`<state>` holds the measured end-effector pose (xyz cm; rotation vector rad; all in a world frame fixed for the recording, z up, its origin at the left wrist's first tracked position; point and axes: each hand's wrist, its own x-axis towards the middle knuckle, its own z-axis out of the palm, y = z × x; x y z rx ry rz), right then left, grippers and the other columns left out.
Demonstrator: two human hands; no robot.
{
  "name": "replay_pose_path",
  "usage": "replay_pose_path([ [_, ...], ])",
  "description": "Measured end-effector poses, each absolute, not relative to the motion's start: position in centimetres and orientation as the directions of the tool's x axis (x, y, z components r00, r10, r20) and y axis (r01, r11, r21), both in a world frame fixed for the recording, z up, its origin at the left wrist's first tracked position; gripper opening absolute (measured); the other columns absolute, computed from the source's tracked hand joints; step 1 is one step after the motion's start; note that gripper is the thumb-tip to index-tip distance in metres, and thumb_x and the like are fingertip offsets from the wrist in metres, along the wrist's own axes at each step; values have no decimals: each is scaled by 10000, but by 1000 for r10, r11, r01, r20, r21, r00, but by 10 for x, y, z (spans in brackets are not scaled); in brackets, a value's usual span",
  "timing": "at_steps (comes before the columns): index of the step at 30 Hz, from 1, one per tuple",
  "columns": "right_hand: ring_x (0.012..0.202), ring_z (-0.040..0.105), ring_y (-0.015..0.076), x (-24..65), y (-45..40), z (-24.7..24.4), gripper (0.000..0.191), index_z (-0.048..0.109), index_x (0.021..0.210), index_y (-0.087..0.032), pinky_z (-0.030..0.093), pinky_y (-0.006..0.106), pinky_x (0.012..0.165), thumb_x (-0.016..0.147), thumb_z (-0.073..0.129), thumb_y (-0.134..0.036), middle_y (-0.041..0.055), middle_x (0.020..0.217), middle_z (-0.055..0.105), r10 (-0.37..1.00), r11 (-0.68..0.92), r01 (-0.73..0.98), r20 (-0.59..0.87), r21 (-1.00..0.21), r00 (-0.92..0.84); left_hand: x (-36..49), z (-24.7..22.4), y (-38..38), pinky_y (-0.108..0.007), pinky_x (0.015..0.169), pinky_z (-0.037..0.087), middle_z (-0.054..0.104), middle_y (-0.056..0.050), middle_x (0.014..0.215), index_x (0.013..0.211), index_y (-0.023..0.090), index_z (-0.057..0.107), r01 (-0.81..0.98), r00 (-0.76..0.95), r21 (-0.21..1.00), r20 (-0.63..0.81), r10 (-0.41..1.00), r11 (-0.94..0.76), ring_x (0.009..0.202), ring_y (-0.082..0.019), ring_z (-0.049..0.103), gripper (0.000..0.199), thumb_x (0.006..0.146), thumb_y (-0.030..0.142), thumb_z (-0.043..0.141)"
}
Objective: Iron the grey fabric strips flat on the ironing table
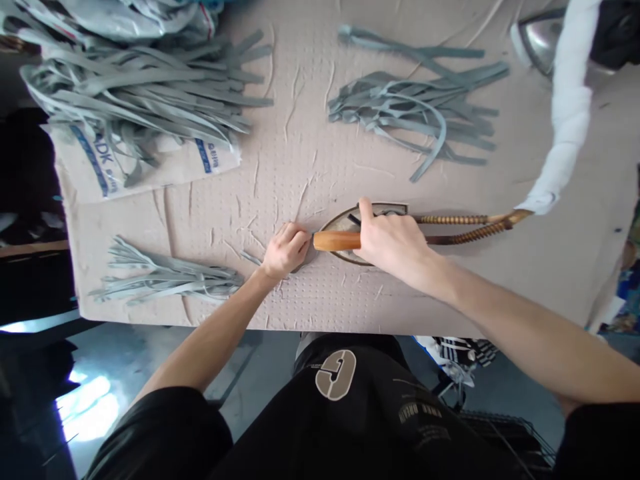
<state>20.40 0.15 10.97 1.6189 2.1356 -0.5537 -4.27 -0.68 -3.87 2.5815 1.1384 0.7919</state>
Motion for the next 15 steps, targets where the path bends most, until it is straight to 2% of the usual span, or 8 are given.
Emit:
replay_pose_path([
  [3,794,724,323,220,-2,109,663,353,1503,45,463,356,639,962,419,-332,221,853,737,802,225,969,-546,-98,-241,-44,-41,-7,-271,741,537,652,-54,888,869,200,636,623,517,423,407,753,-657,823,-149,630,144,948,122,545],
  [5,780,720,324,241,-8,110,618,419,1447,6,454,356,630,948,443,-358,217,858,737,797,173,982,-575,-79,-187,-45,-42,-7,-268,751,546,656,-53,900,887,200,643,648,489,434,393,778,-626,834,-147,644,116,941,128,570],
  [10,761,710,332,320,-34,118,582,477,1368,-107,428,361,631,934,449,-492,176,847,737,753,6,994,-655,108,66,-43,-42,-7,-277,756,569,662,-60,906,875,198,647,667,405,515,355,843,-538,840,-153,668,62,910,151,626],
  [15,743,699,342,419,-67,107,754,433,1476,-196,413,368,613,853,545,-606,154,928,755,695,-152,952,-656,265,294,-42,-40,-7,-312,746,588,667,-65,911,866,212,648,703,347,529,328,879,-475,821,-167,687,53,897,170,646],
])
